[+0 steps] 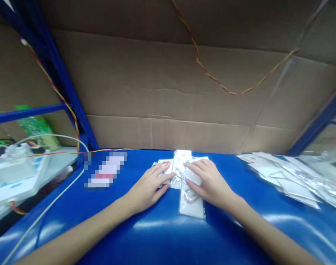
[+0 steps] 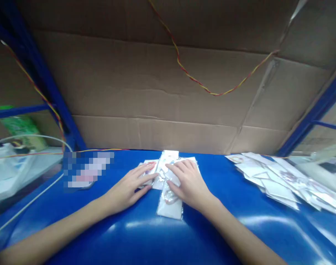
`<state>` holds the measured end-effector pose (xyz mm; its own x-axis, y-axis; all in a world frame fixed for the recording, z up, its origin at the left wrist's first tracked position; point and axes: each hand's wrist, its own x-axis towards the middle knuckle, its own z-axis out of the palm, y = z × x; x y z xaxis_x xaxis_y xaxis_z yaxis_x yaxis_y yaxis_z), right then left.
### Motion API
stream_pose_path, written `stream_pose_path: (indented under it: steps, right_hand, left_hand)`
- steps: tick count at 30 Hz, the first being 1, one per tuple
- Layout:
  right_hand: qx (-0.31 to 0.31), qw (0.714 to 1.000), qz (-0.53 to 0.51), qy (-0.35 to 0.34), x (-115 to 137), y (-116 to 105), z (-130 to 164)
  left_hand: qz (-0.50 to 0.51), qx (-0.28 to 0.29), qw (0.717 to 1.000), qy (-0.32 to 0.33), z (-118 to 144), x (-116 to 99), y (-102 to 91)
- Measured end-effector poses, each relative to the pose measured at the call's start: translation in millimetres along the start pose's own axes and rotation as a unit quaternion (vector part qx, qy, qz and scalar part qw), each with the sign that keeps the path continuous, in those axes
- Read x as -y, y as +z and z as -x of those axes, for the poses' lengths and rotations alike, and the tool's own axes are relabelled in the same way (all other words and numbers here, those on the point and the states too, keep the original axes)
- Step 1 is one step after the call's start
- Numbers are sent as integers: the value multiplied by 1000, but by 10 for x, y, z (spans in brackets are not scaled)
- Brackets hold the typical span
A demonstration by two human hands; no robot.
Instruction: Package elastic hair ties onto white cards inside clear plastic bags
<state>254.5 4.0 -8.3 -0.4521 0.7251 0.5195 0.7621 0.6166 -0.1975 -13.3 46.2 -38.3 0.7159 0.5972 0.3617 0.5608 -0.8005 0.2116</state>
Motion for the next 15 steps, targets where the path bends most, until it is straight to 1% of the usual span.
stream_pose_path:
  steps: [2, 7, 10, 13, 15]
  right_hand:
    - [14, 1000, -14, 11, -90, -37, 19]
    - [80, 991, -59, 85, -274, -153, 88]
    - [123, 986, -59, 93, -308, -194, 129]
    - [170, 978, -40, 110, -301, -182, 143]
    - [173, 978, -25, 114, -285, -151, 136]
  left_hand:
    - [4, 9, 1000, -16, 12, 54, -27]
    - [16, 19, 998, -51, 37, 89, -74]
    - [7, 13, 998, -55, 44, 94, -54]
    - [-19, -1, 998, -57, 52, 100, -32]
    - [-53, -26, 997, -50, 53, 76, -42]
